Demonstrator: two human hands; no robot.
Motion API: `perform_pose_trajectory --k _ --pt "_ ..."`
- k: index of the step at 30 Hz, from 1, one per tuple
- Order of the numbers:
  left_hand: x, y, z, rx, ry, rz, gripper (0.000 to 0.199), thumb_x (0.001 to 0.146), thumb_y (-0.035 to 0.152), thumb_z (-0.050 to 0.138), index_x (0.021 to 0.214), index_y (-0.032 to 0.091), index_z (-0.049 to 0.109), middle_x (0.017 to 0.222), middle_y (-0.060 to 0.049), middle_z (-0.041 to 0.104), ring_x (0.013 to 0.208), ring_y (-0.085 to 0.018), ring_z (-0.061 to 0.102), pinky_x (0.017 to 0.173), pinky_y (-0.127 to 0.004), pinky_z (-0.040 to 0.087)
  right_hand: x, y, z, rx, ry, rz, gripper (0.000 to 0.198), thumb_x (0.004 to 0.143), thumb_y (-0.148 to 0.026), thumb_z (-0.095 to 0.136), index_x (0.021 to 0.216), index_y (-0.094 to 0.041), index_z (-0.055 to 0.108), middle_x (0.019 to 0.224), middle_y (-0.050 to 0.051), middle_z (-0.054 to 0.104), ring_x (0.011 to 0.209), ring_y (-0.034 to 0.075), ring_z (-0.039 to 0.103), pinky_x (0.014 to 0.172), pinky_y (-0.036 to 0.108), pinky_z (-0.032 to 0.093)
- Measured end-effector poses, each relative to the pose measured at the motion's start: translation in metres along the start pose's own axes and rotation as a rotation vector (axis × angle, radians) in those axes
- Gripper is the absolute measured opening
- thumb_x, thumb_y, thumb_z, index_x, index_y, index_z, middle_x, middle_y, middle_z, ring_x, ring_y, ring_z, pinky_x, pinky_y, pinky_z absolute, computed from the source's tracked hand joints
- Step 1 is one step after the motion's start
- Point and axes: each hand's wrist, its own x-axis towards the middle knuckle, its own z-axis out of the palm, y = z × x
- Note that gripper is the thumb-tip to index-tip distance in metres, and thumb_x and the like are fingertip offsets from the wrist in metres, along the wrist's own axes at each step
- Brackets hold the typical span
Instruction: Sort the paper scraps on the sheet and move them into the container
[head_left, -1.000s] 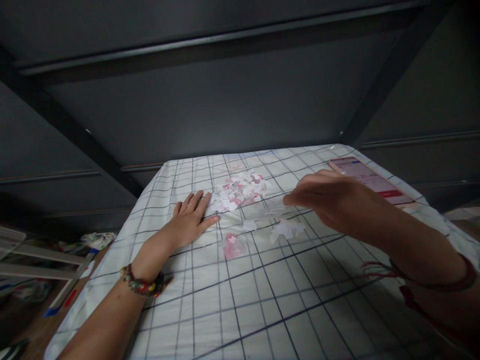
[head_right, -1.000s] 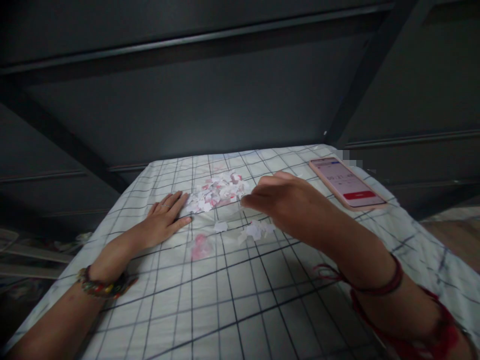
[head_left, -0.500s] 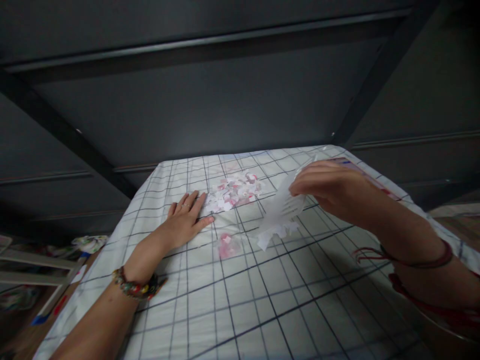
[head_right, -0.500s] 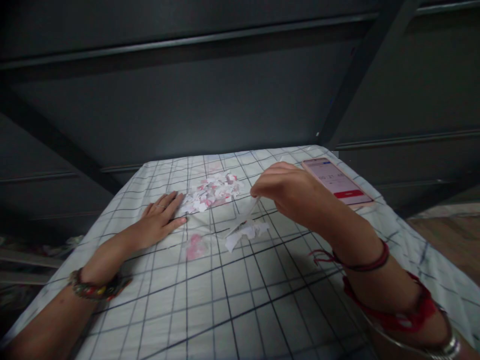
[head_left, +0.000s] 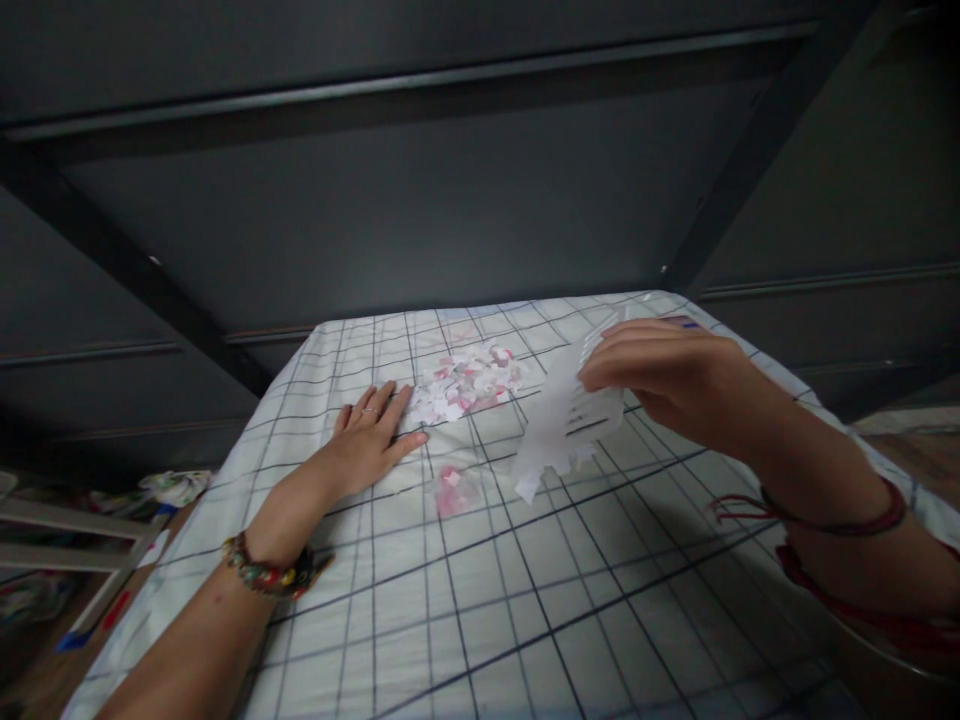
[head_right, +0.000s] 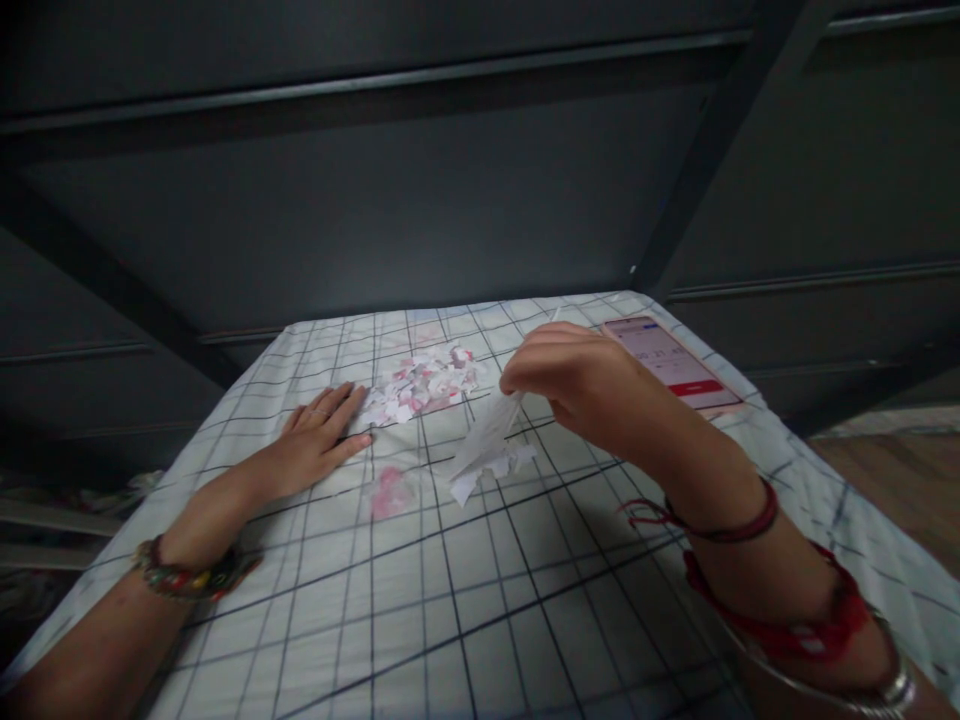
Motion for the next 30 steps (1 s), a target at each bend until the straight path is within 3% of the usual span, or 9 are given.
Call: perform_pose_trajectory --k 4,10,14,23,30 --pt "0.000 0.001 -0.001 0.001 -0.019 -0.016 0.072 0.088 0.060 0.024 0.146 0.018 0.013 0.151 -0.012 0.012 0.137 -0.033 0.011 0.106 -0.053 0.019 0.002 -0.005 -0.001 0.016 -0.112 -0.023 0.034 0.074 0.006 0.035 0.068 -0.017 0.060 0.070 0.004 0.062 0.072 0.015 0.055 0.068 0.031 0.045" --pt "0.000 0.001 0.000 -0.002 -0.036 -0.022 0.073 0.088 0.059 0.023 0.146 0.016 0.012 0.152 -0.012 0.010 0.138 -0.032 0.009 0.106 -0.053 0.016 -0.001 0.002 -0.004 -0.121 0.053 0.005 0.036 0.070 0.006 0.034 0.066 -0.020 0.059 0.063 0.001 0.059 0.066 0.015 0.057 0.064 0.029 0.045" --pt "0.000 0.002 -0.001 -0.024 -0.040 -0.026 0.075 0.087 0.061 0.021 0.146 0.016 0.012 0.152 -0.012 0.010 0.138 -0.032 0.008 0.107 -0.053 0.015 -0.003 0.005 -0.008 -0.270 0.021 0.029 0.035 0.069 0.006 0.035 0.063 -0.019 0.058 0.065 0.001 0.060 0.069 0.017 0.057 0.067 0.032 0.045" --pt "0.002 0.001 0.000 -0.026 -0.027 -0.013 0.074 0.087 0.061 0.019 0.146 0.017 0.014 0.152 -0.012 0.012 0.137 -0.032 0.010 0.106 -0.053 0.015 -0.008 0.009 -0.014 -0.321 -0.014 0.057 0.034 0.069 0.005 0.034 0.066 -0.019 0.059 0.069 0.002 0.061 0.072 0.016 0.056 0.075 0.032 0.043" --pt "0.002 0.007 -0.007 0.002 -0.061 -0.026 0.072 0.087 0.059 0.018 0.146 0.017 0.013 0.152 -0.012 0.011 0.138 -0.031 0.008 0.106 -0.052 0.015 -0.007 0.006 -0.006 -0.335 -0.044 0.120 0.035 0.079 0.001 0.038 0.096 -0.019 0.062 0.078 0.002 0.063 0.077 0.016 0.054 0.073 0.029 0.041"
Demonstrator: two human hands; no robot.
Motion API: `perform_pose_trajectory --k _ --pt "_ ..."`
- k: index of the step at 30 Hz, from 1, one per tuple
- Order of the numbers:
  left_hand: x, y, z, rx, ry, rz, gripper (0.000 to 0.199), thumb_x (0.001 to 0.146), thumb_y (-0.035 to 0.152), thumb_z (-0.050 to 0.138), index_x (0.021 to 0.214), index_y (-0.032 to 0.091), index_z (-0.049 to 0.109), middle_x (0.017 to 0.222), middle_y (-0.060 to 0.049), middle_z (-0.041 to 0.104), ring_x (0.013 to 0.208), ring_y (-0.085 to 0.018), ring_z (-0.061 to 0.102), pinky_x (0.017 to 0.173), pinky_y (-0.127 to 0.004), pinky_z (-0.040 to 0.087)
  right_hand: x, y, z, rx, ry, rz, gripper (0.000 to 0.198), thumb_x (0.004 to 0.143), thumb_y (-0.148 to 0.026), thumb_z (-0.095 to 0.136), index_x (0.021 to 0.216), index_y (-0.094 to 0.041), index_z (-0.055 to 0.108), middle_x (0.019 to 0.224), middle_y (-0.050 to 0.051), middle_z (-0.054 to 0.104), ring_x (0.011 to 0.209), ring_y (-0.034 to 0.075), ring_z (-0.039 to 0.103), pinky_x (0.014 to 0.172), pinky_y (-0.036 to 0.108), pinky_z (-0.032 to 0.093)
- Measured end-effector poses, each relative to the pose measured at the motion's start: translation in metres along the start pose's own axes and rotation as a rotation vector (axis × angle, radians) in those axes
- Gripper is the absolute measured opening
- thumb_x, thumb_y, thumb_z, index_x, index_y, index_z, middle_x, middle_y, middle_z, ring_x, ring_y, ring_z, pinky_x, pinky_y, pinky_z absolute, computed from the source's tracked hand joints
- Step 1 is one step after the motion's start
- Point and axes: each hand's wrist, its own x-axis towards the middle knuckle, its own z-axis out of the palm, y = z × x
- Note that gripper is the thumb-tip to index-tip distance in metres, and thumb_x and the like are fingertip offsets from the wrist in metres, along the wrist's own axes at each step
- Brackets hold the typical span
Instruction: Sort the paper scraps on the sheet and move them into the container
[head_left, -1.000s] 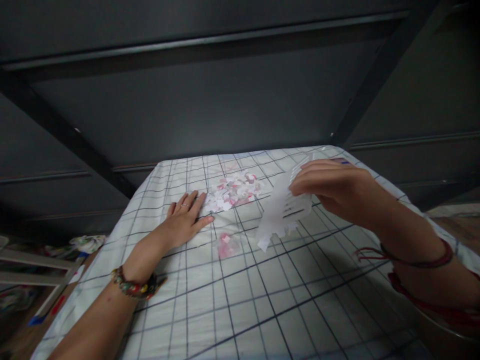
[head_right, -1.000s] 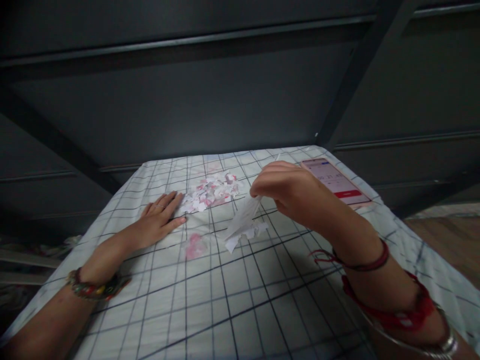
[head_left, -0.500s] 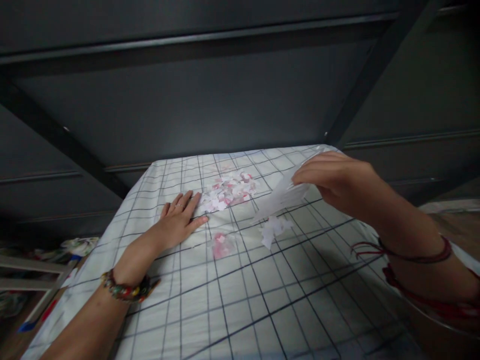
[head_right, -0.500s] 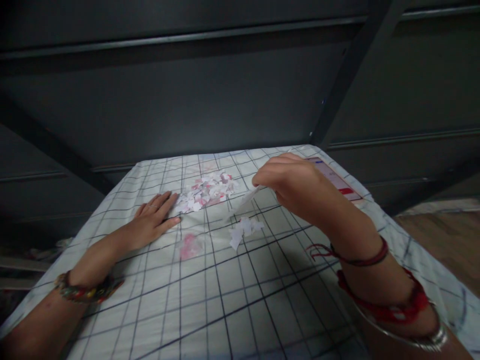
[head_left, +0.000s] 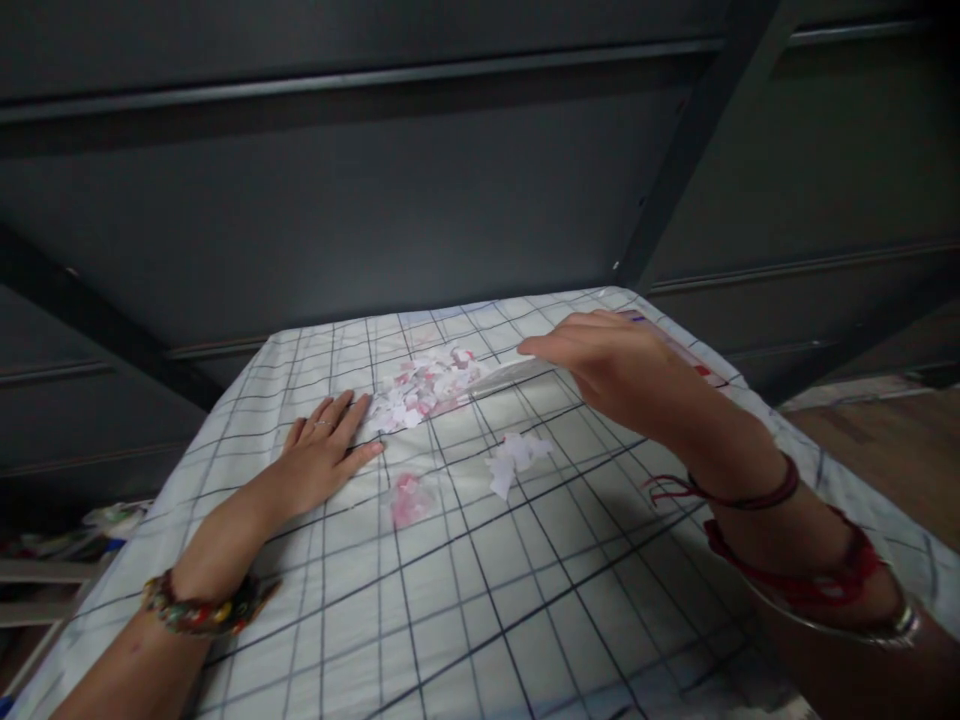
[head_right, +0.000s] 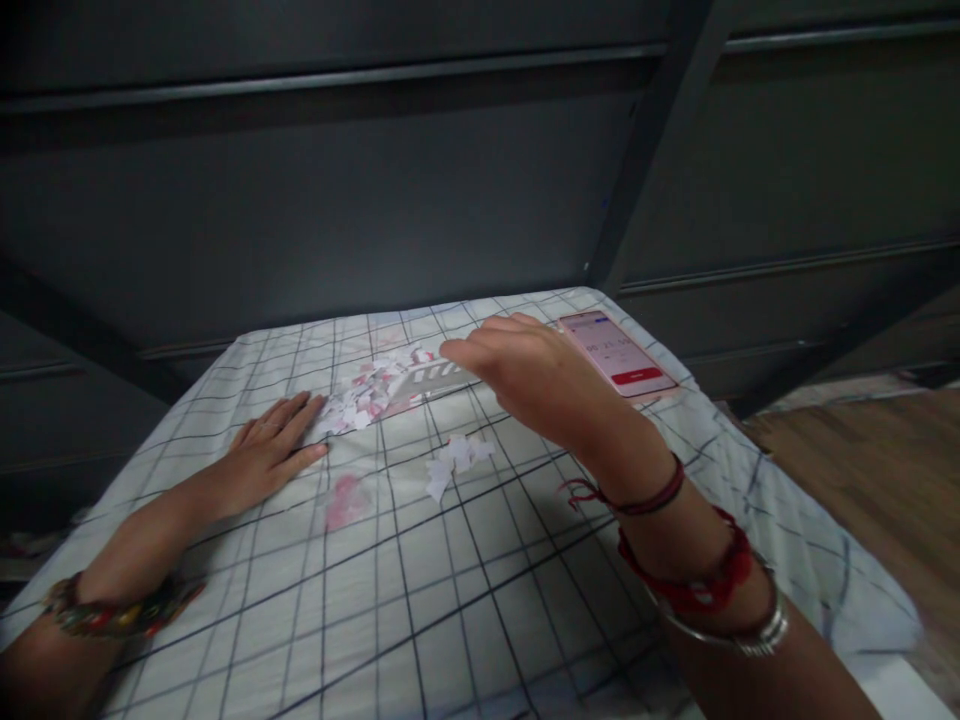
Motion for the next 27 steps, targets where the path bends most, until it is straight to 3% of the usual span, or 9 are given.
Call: perform_pose_trajectory --k 5,10,15,19,27 --pt "0.002 0.002 -0.001 0.022 -0.014 -0.020 0.073 0.086 0.057 0.019 0.146 0.016 0.012 0.152 -0.012 0.010 0.138 -0.031 0.009 0.107 -0.051 0.015 0.000 0.000 0.000 0.059 -0.013 -0.051 0.035 0.084 -0.001 0.038 0.106 -0.020 0.058 0.078 0.001 0.062 0.075 0.014 0.052 0.073 0.027 0.038" --pt "0.006 -0.003 0.006 0.024 0.029 0.001 0.076 0.085 0.059 0.017 0.146 0.015 0.014 0.151 -0.012 0.014 0.137 -0.032 0.012 0.106 -0.052 0.017 0.004 -0.008 -0.002 0.018 0.023 0.000 0.039 0.083 0.002 0.032 0.099 -0.016 0.061 0.070 0.002 0.057 0.071 0.016 0.050 0.068 0.028 0.036" --pt "0.006 -0.003 0.006 0.025 0.035 0.006 0.076 0.085 0.061 0.016 0.146 0.016 0.015 0.151 -0.012 0.014 0.137 -0.033 0.014 0.105 -0.053 0.018 0.006 -0.013 0.010 -0.069 0.056 0.110 0.038 0.077 0.005 0.032 0.090 -0.013 0.063 0.072 0.005 0.059 0.070 0.017 0.049 0.068 0.030 0.036" --pt "0.003 -0.001 0.002 0.020 0.016 -0.010 0.073 0.086 0.059 0.019 0.146 0.018 0.014 0.151 -0.010 0.014 0.137 -0.033 0.014 0.105 -0.053 0.018 0.006 -0.007 0.014 -0.096 0.046 0.121 0.034 0.076 0.003 0.034 0.087 -0.013 0.063 0.075 0.007 0.060 0.074 0.019 0.051 0.071 0.031 0.038" --pt "0.002 -0.008 0.007 0.023 0.091 0.044 0.069 0.088 0.058 0.021 0.145 0.019 0.018 0.150 -0.011 0.019 0.135 -0.033 0.019 0.104 -0.053 0.022 -0.009 0.018 -0.025 0.026 -0.008 -0.016 0.024 0.076 -0.010 0.041 0.062 -0.021 0.058 0.061 0.002 0.057 0.063 0.016 0.053 0.062 0.029 0.039"
